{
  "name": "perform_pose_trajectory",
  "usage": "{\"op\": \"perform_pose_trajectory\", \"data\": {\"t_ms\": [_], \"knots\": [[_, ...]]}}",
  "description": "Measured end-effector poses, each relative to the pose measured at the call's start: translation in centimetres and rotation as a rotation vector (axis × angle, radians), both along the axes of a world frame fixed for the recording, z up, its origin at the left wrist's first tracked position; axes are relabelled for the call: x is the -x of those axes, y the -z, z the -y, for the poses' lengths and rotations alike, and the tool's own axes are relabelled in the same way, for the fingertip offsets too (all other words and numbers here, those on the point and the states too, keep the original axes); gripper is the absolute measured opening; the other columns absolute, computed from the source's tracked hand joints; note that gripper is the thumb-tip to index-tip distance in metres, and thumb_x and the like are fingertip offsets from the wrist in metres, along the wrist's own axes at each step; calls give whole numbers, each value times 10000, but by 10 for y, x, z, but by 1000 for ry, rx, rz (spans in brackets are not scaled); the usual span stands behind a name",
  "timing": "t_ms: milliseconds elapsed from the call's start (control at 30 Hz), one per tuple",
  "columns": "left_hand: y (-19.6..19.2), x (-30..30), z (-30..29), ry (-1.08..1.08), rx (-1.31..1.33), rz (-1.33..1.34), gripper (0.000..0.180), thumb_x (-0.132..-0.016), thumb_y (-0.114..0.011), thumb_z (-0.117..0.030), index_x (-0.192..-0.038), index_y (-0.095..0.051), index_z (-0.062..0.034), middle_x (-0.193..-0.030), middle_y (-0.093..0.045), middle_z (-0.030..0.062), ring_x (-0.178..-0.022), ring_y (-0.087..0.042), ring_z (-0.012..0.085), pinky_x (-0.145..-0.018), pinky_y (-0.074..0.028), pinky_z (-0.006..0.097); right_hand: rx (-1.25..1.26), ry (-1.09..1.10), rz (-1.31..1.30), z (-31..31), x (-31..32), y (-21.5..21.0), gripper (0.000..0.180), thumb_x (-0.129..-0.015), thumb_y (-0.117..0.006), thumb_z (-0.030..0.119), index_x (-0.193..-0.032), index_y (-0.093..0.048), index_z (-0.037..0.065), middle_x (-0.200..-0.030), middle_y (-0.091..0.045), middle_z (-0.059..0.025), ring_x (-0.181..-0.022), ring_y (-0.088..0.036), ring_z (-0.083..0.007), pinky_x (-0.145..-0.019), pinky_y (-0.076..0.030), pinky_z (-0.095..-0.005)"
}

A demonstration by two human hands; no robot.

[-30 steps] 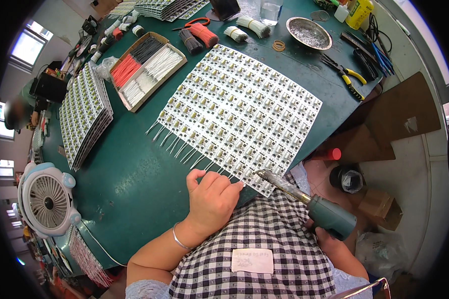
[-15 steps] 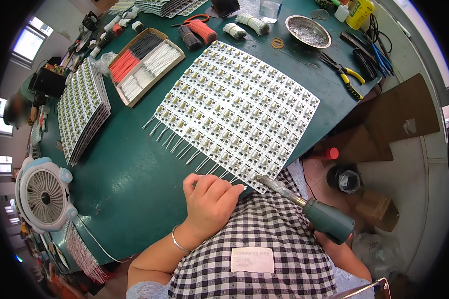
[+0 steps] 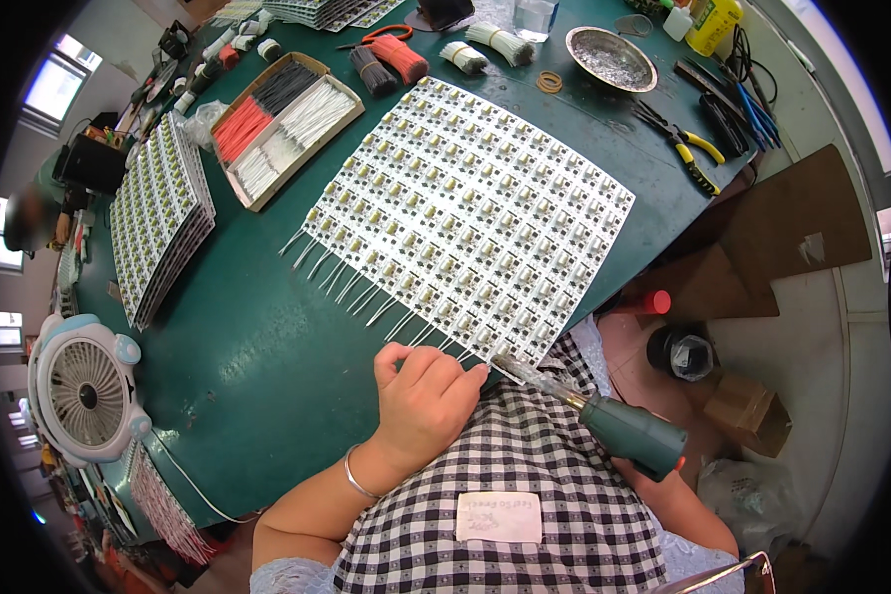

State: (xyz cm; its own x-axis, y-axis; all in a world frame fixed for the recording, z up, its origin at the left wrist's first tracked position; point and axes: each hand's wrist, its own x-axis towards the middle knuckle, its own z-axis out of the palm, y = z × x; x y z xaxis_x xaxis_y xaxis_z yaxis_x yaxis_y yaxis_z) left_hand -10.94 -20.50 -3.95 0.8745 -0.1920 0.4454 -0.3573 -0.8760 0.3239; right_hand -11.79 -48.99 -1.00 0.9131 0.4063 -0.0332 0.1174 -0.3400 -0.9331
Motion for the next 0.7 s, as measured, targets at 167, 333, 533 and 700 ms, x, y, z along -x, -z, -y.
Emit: {"op": "perform_pose_trajectory", "data": {"t_ms": [167,333,533,700], "knots": [[0,-1,2,-13,11,10,219,-601,-733,-62,-793,-680,-156,-670,-480,-44,-736,-518,145,-792,-309,368,143,-173,72,5,0,1,398,-706,-710,33,-1072,-569,-35,-978,-643,-131,-846,-649,-230,-764,-507,-310],[1,-1,1,-18,26,-3,215,-599,-739,-59,-785,-685,-151,-664,-488,-45,-731,-518,146,-785,-310,365,18,-129,-43,-2,1,-7,462,-751,-691,41,-1168,-507,-39,-1011,-648,-126,-890,-651,-215,-798,-505,-309],[0,0,3,-26,13,-3,218,-597,-737,-53,-786,-686,-150,-662,-491,-47,-727,-517,146,-775,-311,362,28,-35,-94,12,11,10,272,-778,-660,60,-1035,-609,-14,-975,-648,-123,-839,-646,-242,-746,-506,-321],[-1,-1,2,-17,13,-14,225,-596,-736,-52,-788,-682,-154,-663,-486,-46,-724,-515,149,-768,-315,363,66,-19,54,13,9,13,206,-775,-653,71,-968,-644,2,-924,-648,-127,-819,-640,-258,-726,-503,-325]]}}
